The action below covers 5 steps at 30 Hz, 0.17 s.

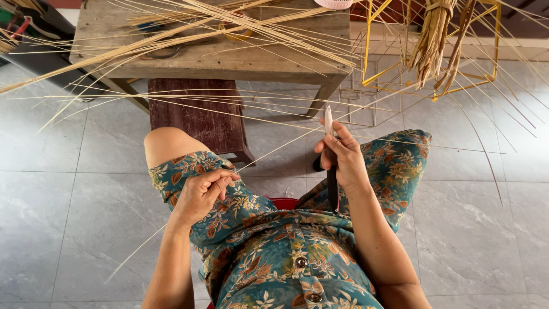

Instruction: The person sits at a wooden workbench and uses a knife to shave thin bamboo strips. They hold each strip with the left hand and draw the knife along its length with the right hand, repeating the motion on multiple strips.

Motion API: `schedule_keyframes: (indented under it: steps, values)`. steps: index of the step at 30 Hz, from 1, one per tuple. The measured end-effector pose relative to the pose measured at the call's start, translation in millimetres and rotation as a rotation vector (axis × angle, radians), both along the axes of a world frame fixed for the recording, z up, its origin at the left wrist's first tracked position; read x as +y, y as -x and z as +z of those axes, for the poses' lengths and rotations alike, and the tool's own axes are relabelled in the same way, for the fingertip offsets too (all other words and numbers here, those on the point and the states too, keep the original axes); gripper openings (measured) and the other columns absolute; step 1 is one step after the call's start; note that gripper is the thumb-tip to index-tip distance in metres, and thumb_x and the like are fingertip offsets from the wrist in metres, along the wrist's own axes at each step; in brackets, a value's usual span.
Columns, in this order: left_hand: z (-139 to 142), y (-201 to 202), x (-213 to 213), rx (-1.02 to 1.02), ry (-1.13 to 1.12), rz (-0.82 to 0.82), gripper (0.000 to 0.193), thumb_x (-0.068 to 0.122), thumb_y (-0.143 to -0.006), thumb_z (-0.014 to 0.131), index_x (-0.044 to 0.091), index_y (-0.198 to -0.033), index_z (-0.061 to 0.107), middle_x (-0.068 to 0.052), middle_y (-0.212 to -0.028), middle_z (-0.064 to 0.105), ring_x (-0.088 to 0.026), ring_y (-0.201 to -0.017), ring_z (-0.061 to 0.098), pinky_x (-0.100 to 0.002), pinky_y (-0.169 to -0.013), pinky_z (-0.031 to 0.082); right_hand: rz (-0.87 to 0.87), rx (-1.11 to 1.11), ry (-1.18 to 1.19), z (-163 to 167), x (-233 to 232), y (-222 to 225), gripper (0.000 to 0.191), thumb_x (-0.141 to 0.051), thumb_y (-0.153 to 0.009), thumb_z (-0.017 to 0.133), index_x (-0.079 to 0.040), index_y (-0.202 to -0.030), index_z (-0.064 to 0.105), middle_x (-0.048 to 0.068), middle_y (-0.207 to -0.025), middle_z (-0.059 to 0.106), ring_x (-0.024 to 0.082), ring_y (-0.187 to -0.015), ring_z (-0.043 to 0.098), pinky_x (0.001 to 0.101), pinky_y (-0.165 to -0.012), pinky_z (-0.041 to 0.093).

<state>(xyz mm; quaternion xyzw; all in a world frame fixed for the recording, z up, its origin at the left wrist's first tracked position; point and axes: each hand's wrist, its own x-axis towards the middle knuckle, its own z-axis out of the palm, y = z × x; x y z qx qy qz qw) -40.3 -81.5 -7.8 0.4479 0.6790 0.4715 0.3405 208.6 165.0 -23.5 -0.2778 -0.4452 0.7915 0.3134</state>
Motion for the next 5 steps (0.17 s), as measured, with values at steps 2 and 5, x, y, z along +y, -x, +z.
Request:
schedule_keyframes:
  steps: [2,5]
  values:
    - [-1,0,2,-0.021,0.052,-0.004,0.019,0.014,-0.1,0.061,0.008,-0.107,0.078,0.001,-0.069,0.067,-0.005,-0.055,0.059,-0.023,-0.052,0.05,0.022,-0.026,-0.051,12,-7,6,0.046,-0.012,-0.106,0.055,-0.006,-0.15,0.047,0.009,-0.079,0.071,0.01,-0.048,0.054,0.0223,-0.042,0.042]
    - [1,-1,2,-0.007,0.101,-0.02,0.019,0.015,-0.1,0.061,0.009,-0.107,0.078,0.0,-0.069,0.069,-0.007,-0.055,0.06,-0.024,-0.052,0.05,0.207,-0.316,-0.172,35,-38,20,0.054,-0.013,-0.104,0.052,-0.012,-0.157,0.041,0.011,-0.08,0.073,0.01,-0.047,0.053,0.0214,-0.043,0.044]
